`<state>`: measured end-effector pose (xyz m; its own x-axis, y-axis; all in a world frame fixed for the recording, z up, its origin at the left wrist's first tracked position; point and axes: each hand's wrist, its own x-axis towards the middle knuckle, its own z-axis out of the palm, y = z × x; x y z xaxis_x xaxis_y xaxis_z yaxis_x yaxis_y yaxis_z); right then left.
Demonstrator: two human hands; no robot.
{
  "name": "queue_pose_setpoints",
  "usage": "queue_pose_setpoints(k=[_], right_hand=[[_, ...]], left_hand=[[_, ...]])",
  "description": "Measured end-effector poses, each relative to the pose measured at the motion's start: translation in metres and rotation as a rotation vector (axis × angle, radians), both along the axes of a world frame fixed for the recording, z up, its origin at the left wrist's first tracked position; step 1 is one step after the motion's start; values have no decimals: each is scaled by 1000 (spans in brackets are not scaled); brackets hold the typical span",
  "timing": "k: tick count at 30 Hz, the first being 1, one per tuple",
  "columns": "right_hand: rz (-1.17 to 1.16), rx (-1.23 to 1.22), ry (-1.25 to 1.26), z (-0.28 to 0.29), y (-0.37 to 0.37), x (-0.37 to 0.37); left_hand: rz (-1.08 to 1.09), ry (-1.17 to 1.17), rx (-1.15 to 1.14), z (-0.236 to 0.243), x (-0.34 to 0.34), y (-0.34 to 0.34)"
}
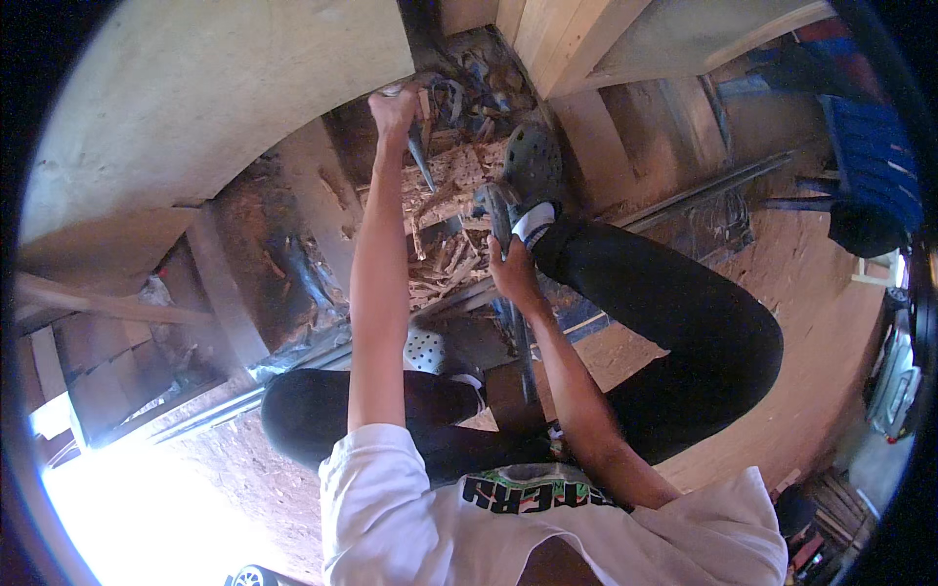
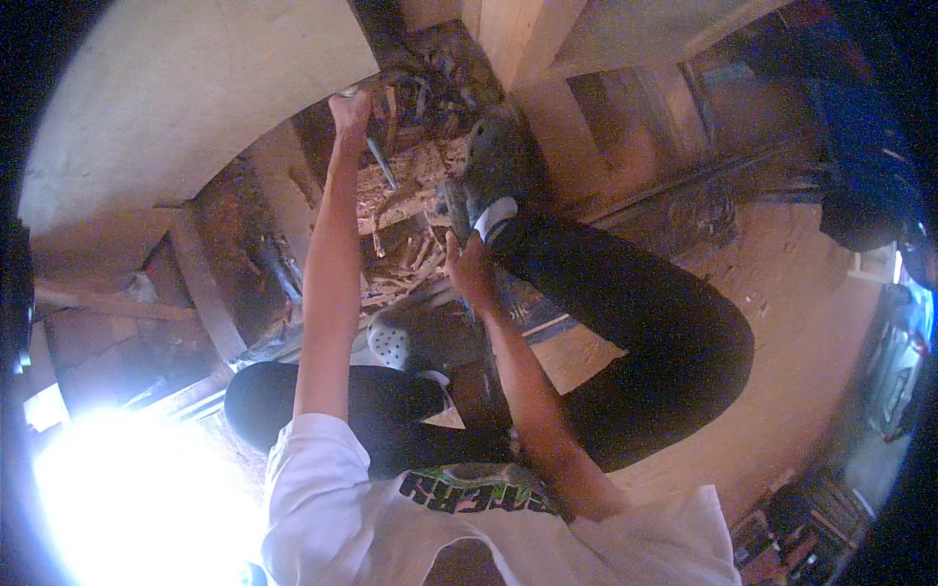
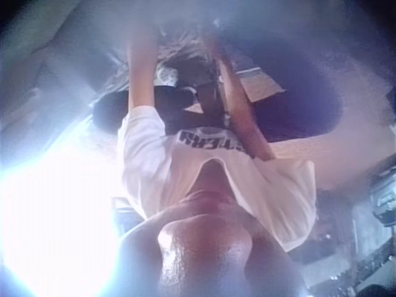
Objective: The person sits on the floor and uses a hammer and chisel to carve a small piece of wood. They repeatedly strike the chisel to remove wood shavings and shape the block.
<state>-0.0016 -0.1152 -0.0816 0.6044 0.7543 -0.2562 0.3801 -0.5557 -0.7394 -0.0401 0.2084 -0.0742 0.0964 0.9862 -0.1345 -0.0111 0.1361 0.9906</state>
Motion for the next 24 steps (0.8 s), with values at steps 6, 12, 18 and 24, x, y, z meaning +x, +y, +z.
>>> queue_pose_setpoints(k=[6,12,18,24], right_hand=[[14,-57,74,4,-1,9],[17,-99,38,4,-5,9],[5,-112,62,-3,-5,6],[15,-141,126,6,-2,5]], left_hand=[[187,24,241,73,-31,-35],[328,-264,347,89,-13,-85],[319,-51,364,62,0,-94],[300,-66,369,47,1,-94]])
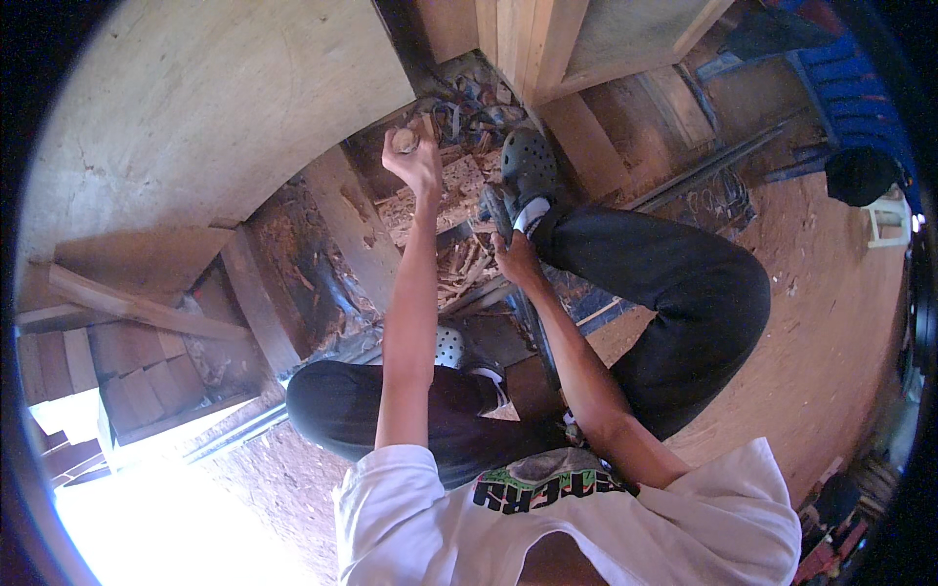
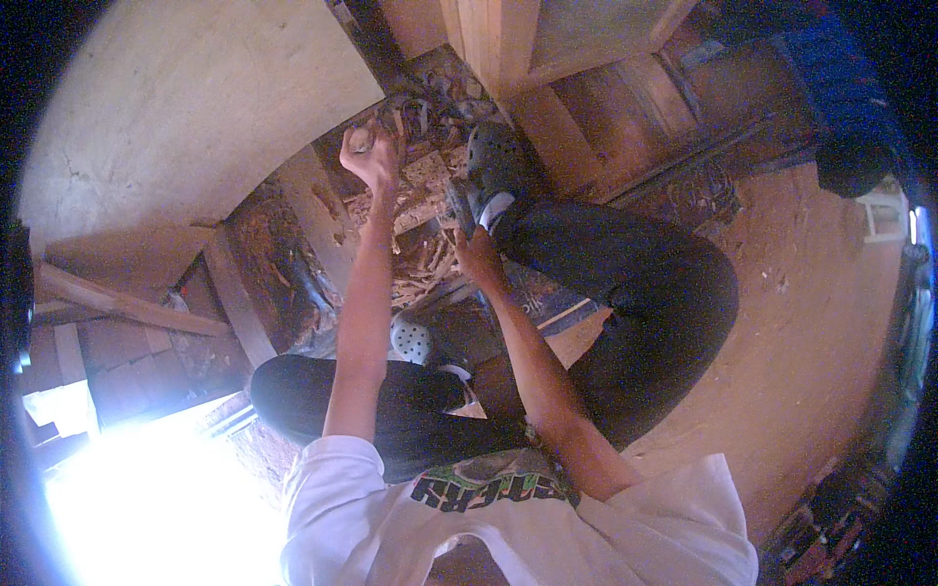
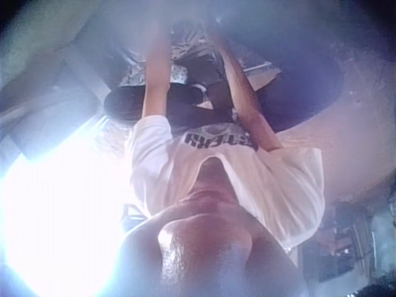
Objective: The person sits on the floor and uses a hammer and chisel to carve a small piece of wood. They repeatedly strike the chisel to remove wood shavings and shape the block.
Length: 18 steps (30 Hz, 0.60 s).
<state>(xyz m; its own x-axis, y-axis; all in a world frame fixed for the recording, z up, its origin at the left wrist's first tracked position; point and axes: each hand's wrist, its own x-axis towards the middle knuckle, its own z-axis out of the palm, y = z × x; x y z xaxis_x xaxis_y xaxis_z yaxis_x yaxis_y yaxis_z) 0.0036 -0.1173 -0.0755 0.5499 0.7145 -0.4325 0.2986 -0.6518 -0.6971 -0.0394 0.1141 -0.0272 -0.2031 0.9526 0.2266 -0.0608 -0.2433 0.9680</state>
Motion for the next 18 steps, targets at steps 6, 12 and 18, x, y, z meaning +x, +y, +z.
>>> queue_pose_setpoints(k=[6,12,18], right_hand=[[4,-41,70,12,0,3],[-38,130,-6,3,2,3],[-82,391,63,15,5,12]], left_hand=[[109,31,-12,6,-3,-1],[95,67,-78,-1,-11,22],[-221,11,-41,-1,0,-1]])
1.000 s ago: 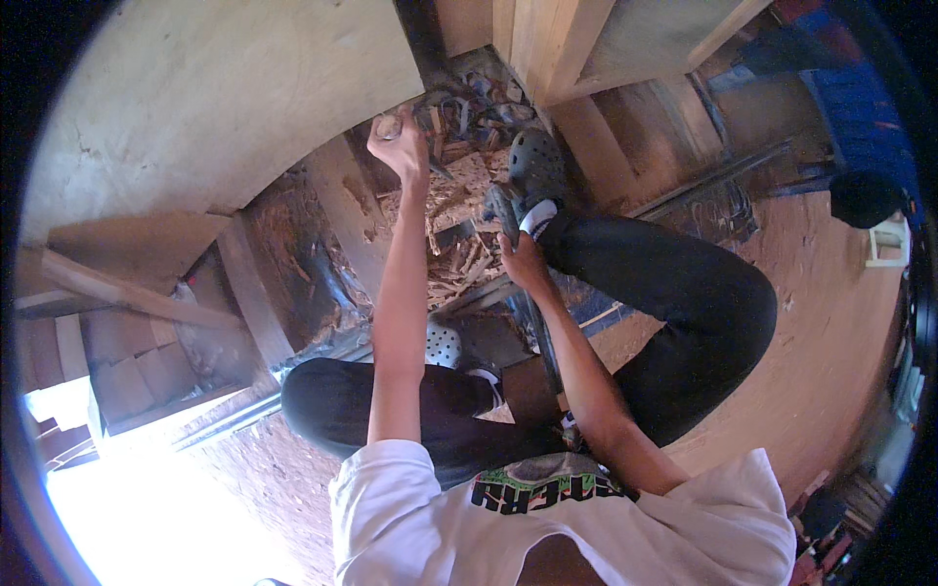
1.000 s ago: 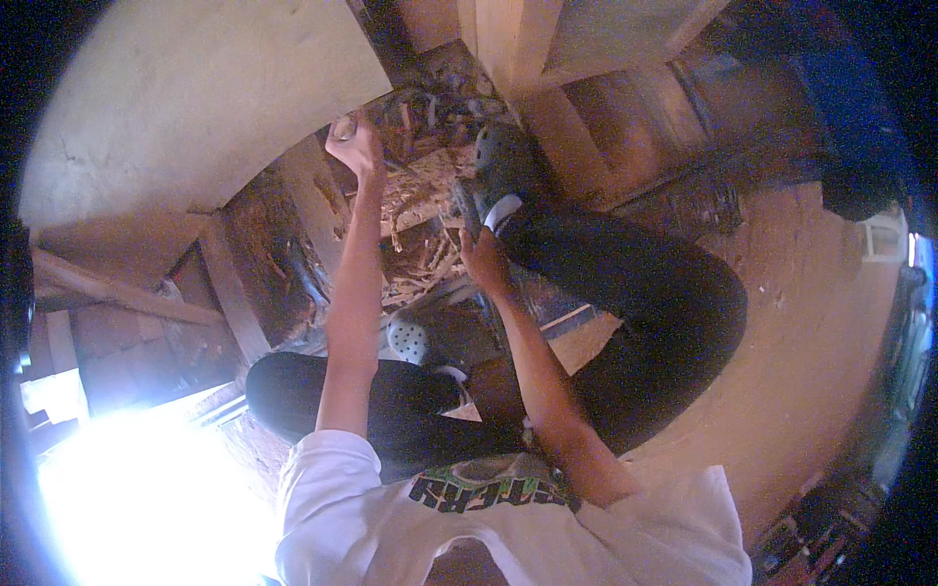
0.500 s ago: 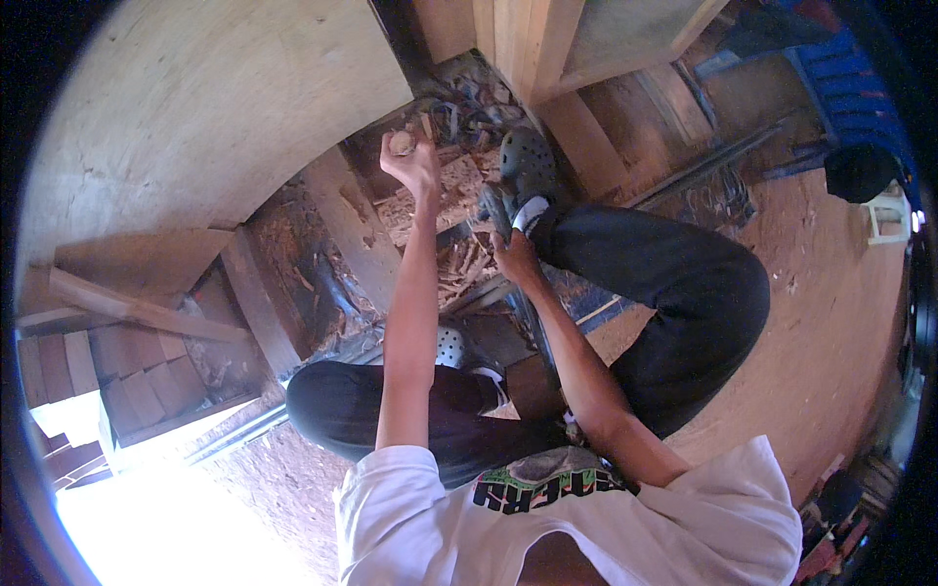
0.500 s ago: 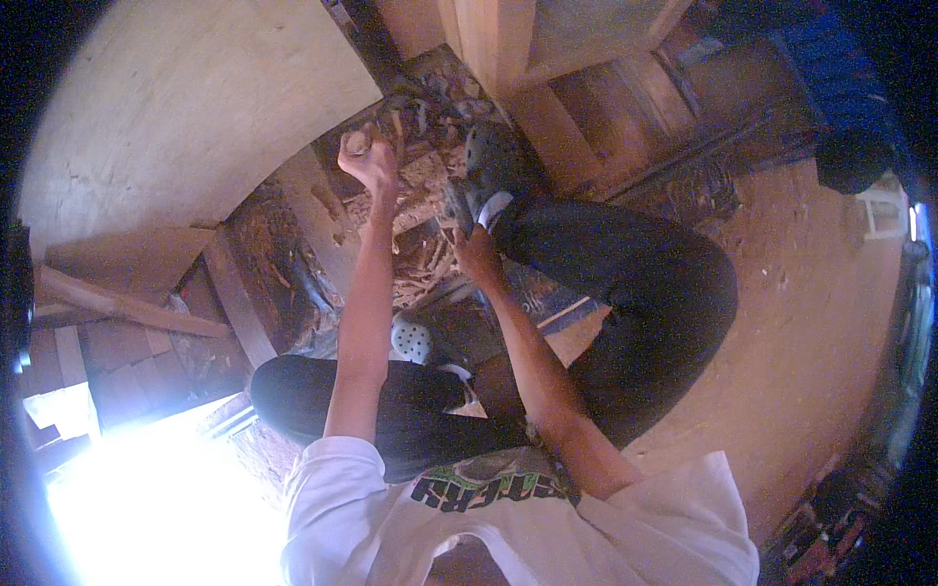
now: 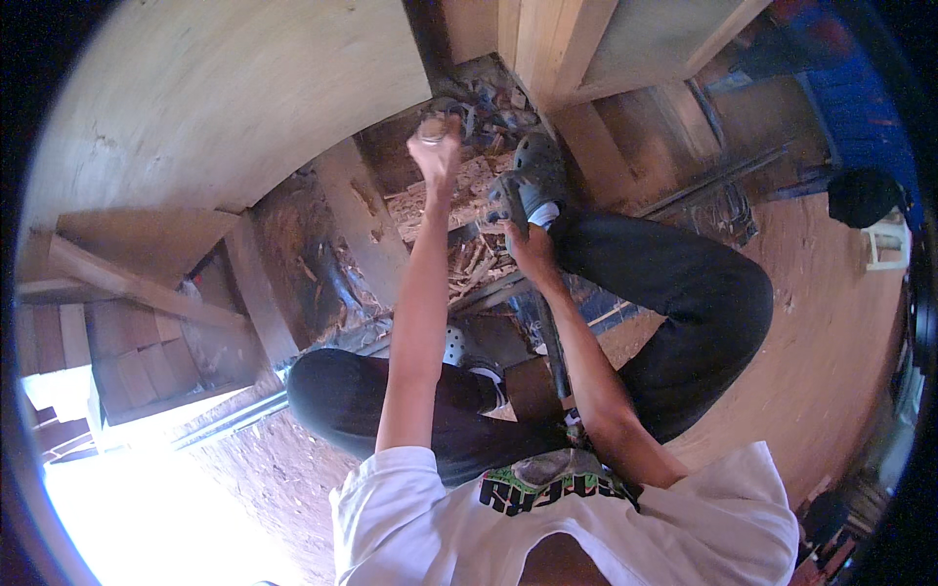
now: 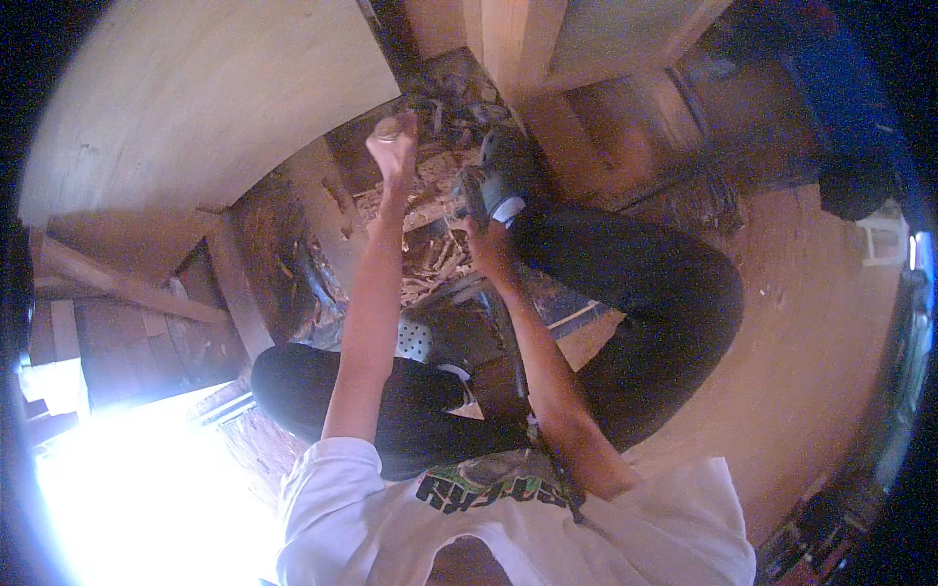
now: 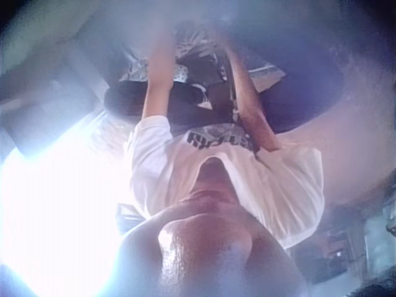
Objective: The person sits on the floor and uses a hammer and chisel to carve a small piece of wood. They repeatedly strike the chisel to remove wood shavings and shape the block.
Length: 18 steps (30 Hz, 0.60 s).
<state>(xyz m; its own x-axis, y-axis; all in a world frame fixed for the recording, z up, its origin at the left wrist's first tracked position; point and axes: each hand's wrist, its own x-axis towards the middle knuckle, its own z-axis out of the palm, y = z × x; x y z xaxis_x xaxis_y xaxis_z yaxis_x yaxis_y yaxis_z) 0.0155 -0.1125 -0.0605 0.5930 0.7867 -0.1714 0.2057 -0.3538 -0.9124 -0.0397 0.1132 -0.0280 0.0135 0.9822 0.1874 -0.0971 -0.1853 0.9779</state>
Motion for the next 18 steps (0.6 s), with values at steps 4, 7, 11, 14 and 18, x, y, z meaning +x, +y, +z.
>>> queue_pose_setpoints(k=[4,7,11,14,18], right_hand=[[33,-62,-10,63,7,17],[29,-83,-26,143,15,31],[79,37,35,264,25,32],[161,369,76,324,37,23],[198,636,-104,312,71,13]], left_hand=[[-99,88,10,3,1,-5],[-133,-16,3,-1,-2,-1],[-116,84,-52,-4,-7,-2],[-114,72,0,0,-12,-7],[-104,43,-40,1,-13,-10]])
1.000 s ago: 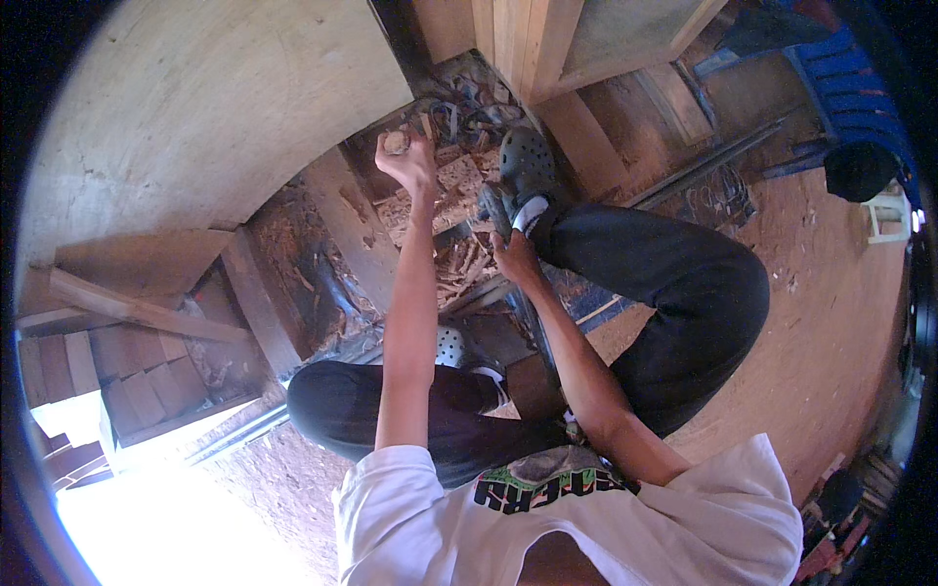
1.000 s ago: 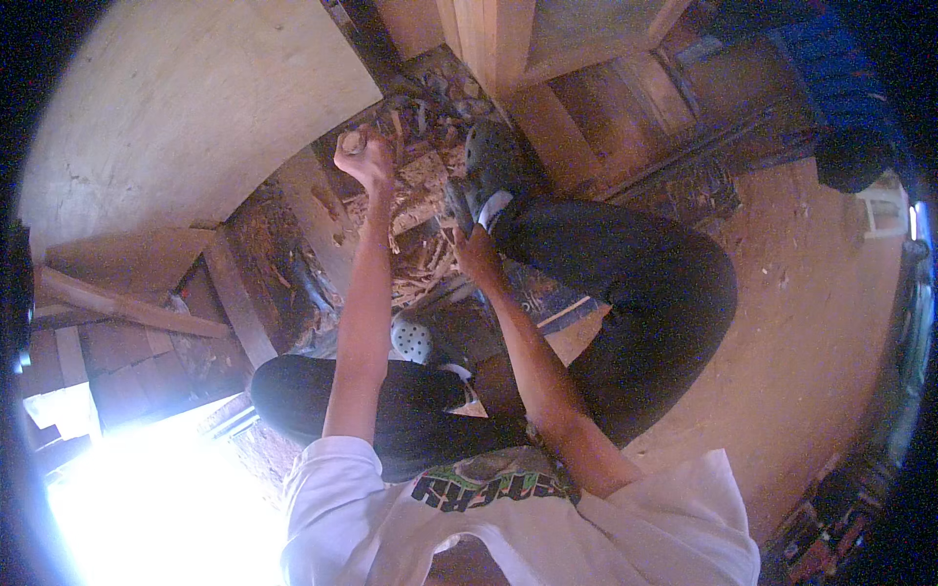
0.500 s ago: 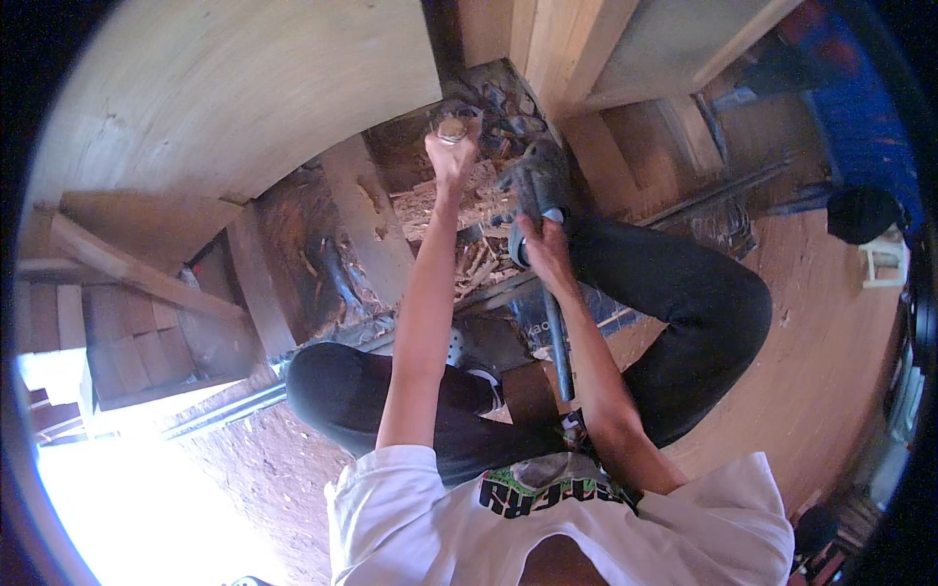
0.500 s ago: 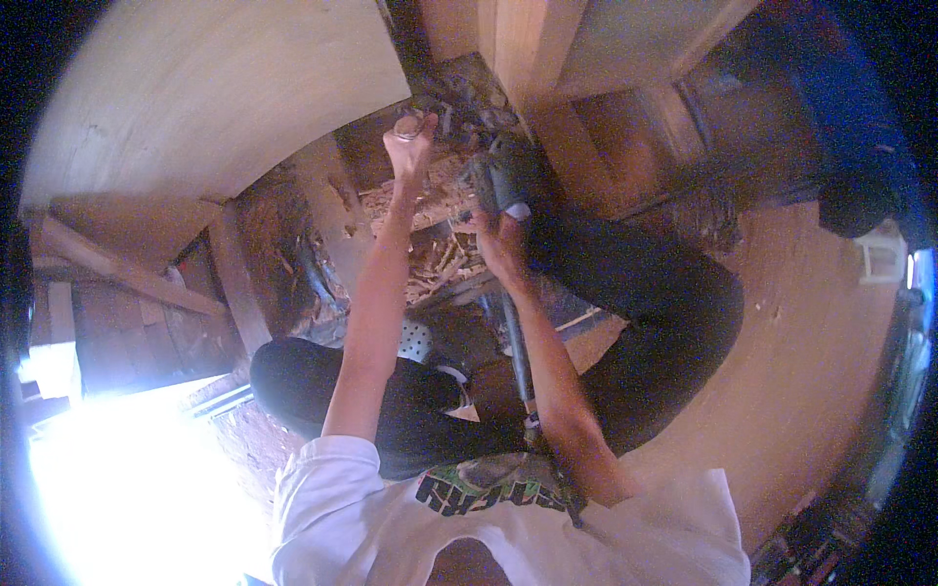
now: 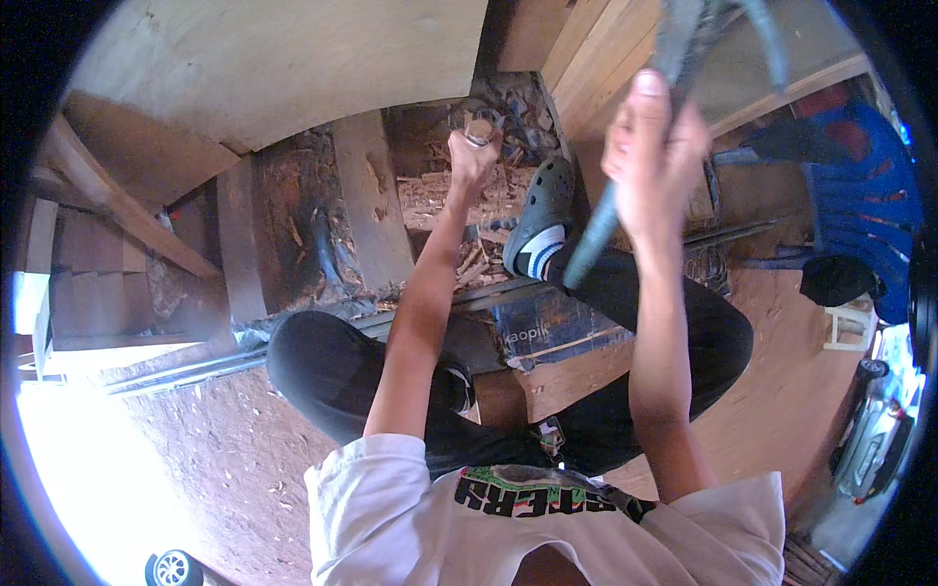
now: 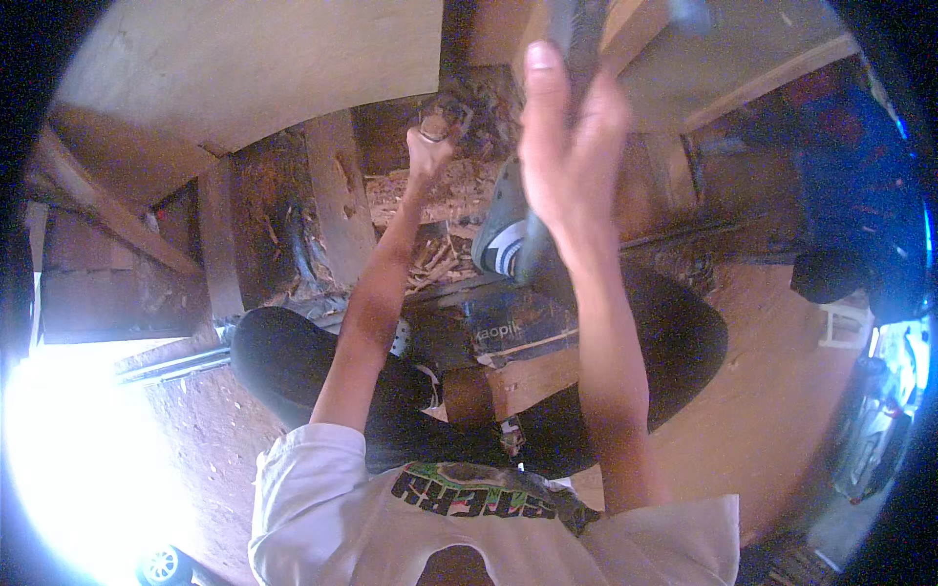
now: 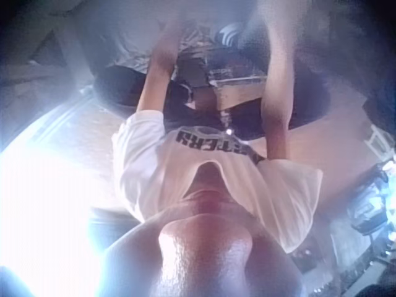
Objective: The person sits on the floor and uses a hammer and chisel to carve a small piece of wood. They repeatedly strike the chisel to remove wood shavings and shape the block.
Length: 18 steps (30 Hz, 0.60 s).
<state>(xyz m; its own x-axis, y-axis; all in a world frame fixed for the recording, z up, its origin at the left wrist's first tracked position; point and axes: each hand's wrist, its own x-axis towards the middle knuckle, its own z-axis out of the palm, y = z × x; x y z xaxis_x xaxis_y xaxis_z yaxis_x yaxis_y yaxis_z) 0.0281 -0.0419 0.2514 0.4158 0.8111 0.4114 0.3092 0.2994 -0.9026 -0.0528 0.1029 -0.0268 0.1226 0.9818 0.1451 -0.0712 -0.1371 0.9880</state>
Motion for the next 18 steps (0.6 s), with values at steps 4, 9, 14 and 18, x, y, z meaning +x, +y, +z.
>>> queue_pose_setpoints(k=[4,9,14,18], right_hand=[[-71,-511,-618,-79,24,-13],[149,-941,-392,-70,26,3],[158,-407,-147,6,27,-9],[95,-350,-6,6,30,-22]], left_hand=[[43,40,6,-13,1,3],[101,199,217,-22,-2,4],[-17,3,-73,-16,-5,3],[-81,-20,-86,-21,-7,7]])
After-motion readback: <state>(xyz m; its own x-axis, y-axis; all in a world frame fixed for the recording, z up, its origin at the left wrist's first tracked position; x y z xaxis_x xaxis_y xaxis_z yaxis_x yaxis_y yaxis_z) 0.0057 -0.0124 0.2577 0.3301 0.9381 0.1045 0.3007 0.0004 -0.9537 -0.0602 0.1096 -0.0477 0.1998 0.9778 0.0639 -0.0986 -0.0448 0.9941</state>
